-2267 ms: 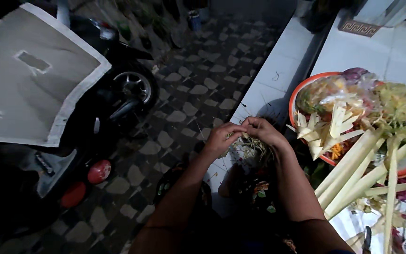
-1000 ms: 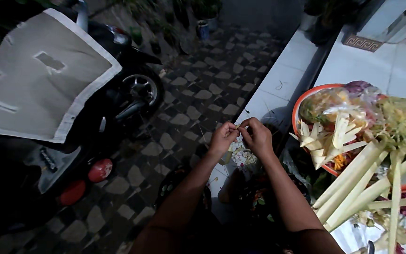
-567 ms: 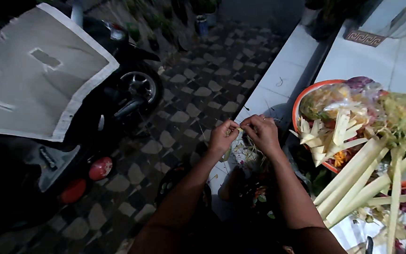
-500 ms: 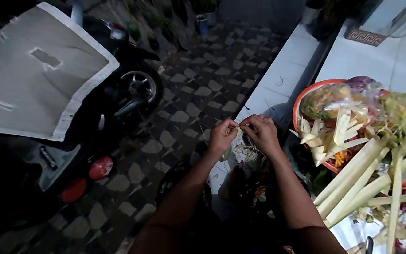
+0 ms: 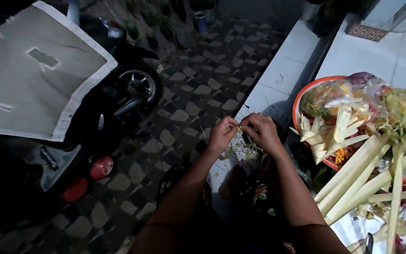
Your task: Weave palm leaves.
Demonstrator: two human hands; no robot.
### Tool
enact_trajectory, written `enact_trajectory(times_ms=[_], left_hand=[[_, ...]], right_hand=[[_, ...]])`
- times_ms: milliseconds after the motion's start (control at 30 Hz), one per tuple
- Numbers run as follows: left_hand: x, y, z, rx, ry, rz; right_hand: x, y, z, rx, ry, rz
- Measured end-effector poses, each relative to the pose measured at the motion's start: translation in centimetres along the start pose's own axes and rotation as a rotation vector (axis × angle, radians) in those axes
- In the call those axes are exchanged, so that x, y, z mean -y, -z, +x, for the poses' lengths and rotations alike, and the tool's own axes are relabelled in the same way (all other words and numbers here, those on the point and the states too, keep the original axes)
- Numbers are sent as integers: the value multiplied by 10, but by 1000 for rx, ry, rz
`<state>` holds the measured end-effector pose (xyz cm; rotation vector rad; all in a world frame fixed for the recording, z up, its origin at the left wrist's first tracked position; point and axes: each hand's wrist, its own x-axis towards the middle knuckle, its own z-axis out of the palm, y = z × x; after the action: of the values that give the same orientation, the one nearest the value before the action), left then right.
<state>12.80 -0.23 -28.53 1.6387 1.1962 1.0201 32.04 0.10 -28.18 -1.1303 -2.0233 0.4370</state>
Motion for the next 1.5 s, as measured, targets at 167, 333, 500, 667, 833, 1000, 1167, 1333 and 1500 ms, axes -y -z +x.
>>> enact_trajectory(times_ms=[167, 333, 500, 667, 833, 1000, 1167, 1333, 1500], left_hand=[[-3, -4, -3, 61, -1, 24], [-2, -5, -2, 84, -17, -13], [-7, -2, -1, 45, 37, -122], [-6, -1, -1, 8, 50, -151], [-2, -3, -2, 39, 33, -125], [-2, -7, -1, 40, 34, -65], [-5, -9, -2, 54, 26, -10], [-8, -11, -4, 92, 20, 8], [-5, -11, -3, 106, 31, -15]], right_hand=[[3, -4, 0, -75, -98, 36], [-1, -1, 1, -210, -325, 338], [-12, 13, 0, -98, -314, 369], [-14, 9, 1, 92, -252, 330], [-8, 1, -1, 72, -260, 413], [2, -5, 2, -20, -253, 251], [4, -8, 2, -77, -247, 162], [3, -8, 1, -76, -268, 116], [1, -5, 1, -94, -312, 120]])
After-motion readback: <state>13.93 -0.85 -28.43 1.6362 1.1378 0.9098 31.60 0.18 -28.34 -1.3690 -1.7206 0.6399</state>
